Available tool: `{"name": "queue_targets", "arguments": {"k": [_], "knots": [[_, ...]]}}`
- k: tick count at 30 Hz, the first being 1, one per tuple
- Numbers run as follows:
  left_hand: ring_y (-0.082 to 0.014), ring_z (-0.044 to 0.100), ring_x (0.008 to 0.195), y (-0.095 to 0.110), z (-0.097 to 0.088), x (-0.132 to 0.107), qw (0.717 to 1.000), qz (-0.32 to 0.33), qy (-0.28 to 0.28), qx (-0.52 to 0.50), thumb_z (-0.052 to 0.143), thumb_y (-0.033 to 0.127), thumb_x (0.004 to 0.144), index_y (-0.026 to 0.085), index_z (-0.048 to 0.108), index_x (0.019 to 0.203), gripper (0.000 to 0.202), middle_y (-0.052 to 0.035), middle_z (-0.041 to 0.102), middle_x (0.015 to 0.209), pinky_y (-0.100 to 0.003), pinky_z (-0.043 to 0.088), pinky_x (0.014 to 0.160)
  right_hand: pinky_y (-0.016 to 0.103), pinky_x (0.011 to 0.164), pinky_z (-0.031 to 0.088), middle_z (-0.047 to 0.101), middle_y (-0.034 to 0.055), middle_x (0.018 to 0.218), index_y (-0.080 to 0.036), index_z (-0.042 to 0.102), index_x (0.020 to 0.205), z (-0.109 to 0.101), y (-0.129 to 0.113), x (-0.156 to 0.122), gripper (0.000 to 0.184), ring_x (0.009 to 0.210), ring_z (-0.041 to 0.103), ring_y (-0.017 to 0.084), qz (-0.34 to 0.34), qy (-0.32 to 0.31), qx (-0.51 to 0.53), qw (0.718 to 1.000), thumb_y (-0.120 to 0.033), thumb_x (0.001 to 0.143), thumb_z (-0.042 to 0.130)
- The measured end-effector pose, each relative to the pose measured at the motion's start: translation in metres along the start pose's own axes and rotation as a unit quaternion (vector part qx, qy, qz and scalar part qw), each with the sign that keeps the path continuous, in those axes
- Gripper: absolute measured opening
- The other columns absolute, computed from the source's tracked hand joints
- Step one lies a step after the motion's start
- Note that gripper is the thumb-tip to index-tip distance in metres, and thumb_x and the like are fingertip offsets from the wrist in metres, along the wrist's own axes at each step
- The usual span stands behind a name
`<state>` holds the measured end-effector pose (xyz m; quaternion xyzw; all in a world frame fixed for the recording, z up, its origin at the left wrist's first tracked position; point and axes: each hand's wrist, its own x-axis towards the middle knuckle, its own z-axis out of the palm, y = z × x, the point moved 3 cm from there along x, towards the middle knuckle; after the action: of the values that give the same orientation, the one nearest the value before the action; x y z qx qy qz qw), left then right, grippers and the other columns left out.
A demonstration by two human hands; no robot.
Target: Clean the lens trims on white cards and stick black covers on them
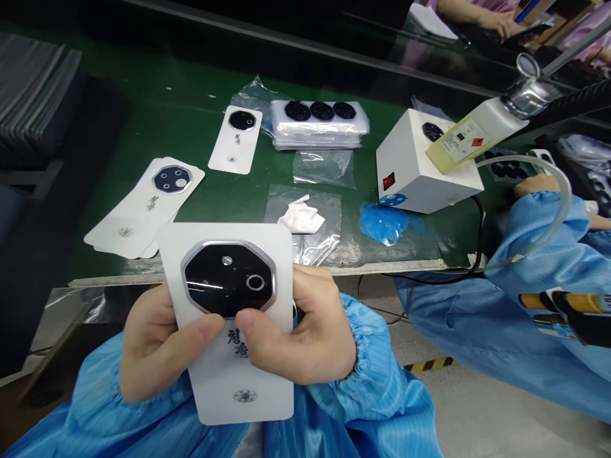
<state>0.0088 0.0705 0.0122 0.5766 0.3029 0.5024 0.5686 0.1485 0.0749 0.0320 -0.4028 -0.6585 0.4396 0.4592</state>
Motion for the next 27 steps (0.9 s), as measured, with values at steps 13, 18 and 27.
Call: {"name": "queue_targets", "arguments": {"k": [13,18,27], "knots": [[-0.0086,0.046,0.044,-0.011,-0.002,-0.002,0.999,-0.039,0.027,0.023,0.052,0.022,0.083,0.020,0.053,0.065,0.018,0.0043,0.048,0.051,-0.018,0.039,0.041,0.018,0.043,0.039,0.051,-0.0042,0.056,-0.019,0.055,0.067,0.002,0.008,0.002,0.010,0.048,0.046,0.007,-0.011,0.000,0.013,1.000,-0.017,0.076,0.059],[-0.0092,0.049,0.048,-0.017,-0.004,-0.002,0.998,-0.056,0.014,0.019,0.050,0.027,0.087,0.019,0.053,0.068,0.021,0.0031,0.053,0.055,-0.018,0.039,0.042,0.018,0.044,0.037,0.049,-0.0038,0.058,-0.019,0.053,0.069,-0.003,0.018,0.004,0.016,0.050,0.045,0.007,-0.006,-0.047,0.039,0.998,-0.023,0.085,0.052],[-0.0056,0.035,0.041,-0.026,-0.012,-0.001,0.995,-0.022,0.061,0.079,0.043,0.028,0.090,0.016,0.039,0.054,0.038,0.0042,0.037,0.047,-0.020,0.024,0.039,0.021,0.047,0.033,0.046,-0.0029,0.057,-0.017,0.049,0.064,-0.002,0.036,0.005,0.031,0.050,0.042,0.008,0.022,-0.055,0.081,0.995,-0.034,0.090,0.045]]}}
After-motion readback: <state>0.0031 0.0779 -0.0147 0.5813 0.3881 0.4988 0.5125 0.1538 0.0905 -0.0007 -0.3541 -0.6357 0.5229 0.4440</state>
